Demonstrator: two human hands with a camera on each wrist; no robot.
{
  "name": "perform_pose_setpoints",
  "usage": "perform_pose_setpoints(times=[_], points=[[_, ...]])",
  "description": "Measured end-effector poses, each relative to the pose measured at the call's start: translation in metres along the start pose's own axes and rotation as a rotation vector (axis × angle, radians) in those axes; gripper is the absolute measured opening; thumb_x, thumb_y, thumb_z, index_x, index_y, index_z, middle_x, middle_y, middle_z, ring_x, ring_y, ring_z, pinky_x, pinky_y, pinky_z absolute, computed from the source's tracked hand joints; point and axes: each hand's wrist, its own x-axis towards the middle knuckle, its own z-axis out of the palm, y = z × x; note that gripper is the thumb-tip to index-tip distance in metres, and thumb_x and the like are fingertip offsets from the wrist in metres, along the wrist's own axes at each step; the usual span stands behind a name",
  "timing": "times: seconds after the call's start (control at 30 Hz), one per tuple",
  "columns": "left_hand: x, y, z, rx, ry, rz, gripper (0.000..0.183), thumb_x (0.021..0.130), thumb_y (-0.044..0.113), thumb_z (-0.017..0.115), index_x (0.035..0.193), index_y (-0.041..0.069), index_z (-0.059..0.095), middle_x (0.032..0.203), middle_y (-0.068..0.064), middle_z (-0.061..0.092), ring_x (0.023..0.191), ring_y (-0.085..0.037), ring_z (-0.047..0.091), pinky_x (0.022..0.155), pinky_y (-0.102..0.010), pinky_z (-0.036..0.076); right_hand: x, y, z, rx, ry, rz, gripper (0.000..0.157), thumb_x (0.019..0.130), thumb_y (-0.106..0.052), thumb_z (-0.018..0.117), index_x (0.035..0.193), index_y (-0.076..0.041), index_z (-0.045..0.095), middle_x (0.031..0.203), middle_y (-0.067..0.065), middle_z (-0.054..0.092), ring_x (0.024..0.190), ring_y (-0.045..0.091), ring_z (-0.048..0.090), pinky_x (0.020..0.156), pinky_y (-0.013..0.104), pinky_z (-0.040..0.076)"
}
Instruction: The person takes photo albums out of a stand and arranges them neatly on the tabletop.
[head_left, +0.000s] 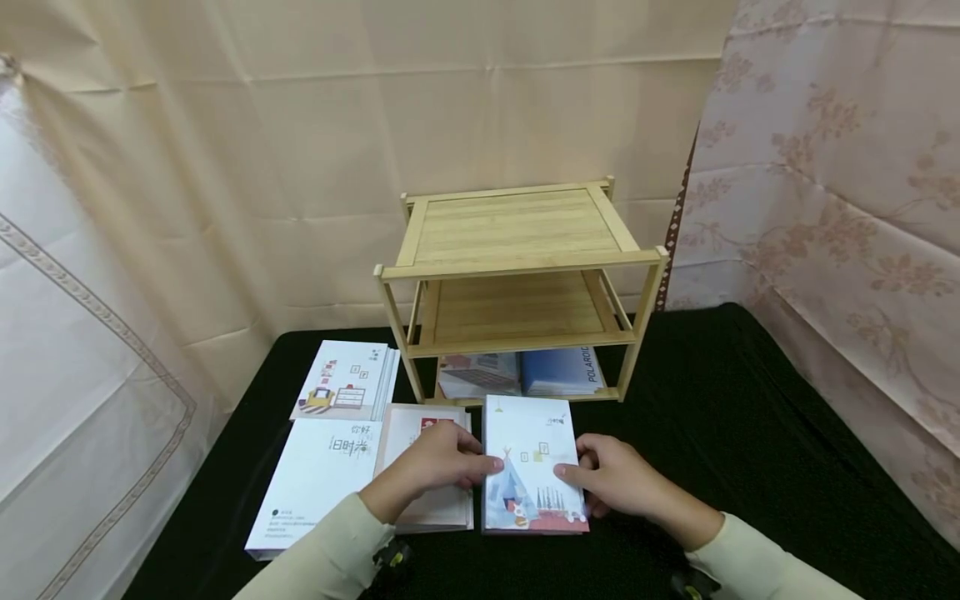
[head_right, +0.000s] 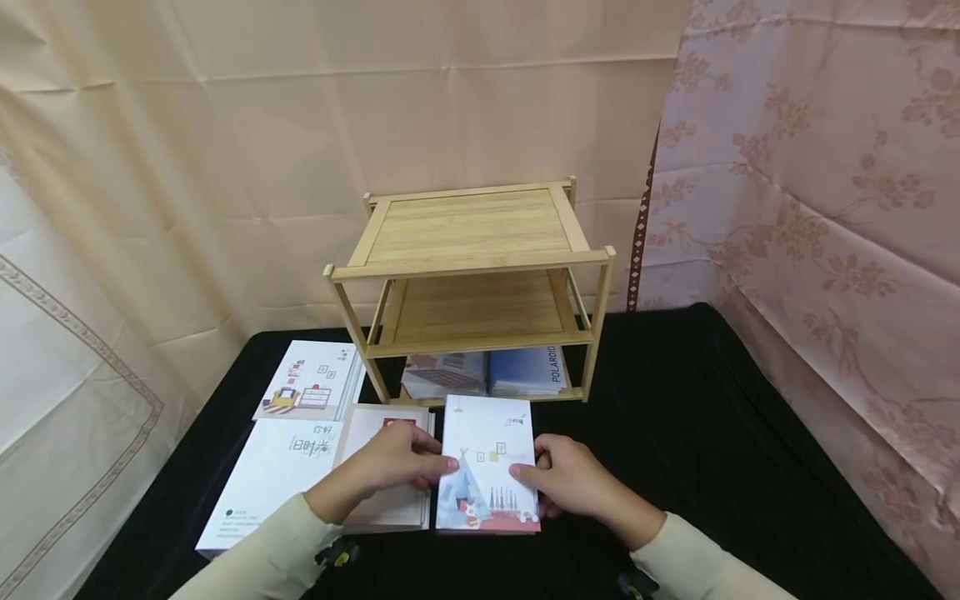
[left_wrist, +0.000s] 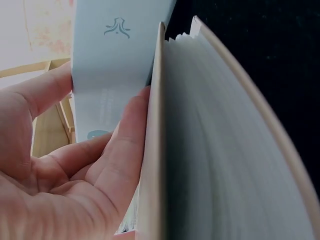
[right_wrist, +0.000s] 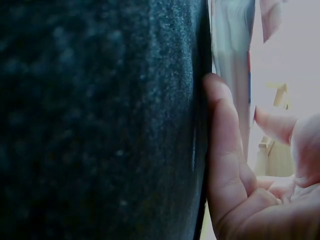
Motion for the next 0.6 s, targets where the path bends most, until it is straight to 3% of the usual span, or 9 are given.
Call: perform_pose_setpoints(times=[0.43, 0.6], points=[[-0.0034, 0.0048, -0.0021, 0.19, 0.02, 0.092, 0.032, 0.085, 0.043, 0.081, 0.084, 0.012, 0.078, 0.065, 0.001, 0.071, 0.057, -0.016, 0.066, 0.052, -0.029, 0.053, 0.005, -0.004, 0.0039, -0.044, -0.007, 0.002, 0.04, 0.093, -0.039, 0.074, 0.115, -0.007, 0.064, 0.078, 0.007, 0.069, 0.06, 0.022, 0.069, 0.054, 0.036, 0.061], [-0.0032, 0.004, -0.0014, 0.226, 0.03, 0.097, 0.03, 0.086, 0.044, 0.08, 0.076, 0.017, 0.077, 0.063, 0.003, 0.07, 0.055, -0.014, 0.063, 0.05, -0.027, 0.05, 0.007, -0.0047, 0.0052, -0.09, 0.001, -0.007, 0.038, 0.093, -0.039, 0.075, 0.113, -0.008, 0.066, 0.076, 0.006, 0.068, 0.06, 0.021, 0.068, 0.053, 0.034, 0.059]])
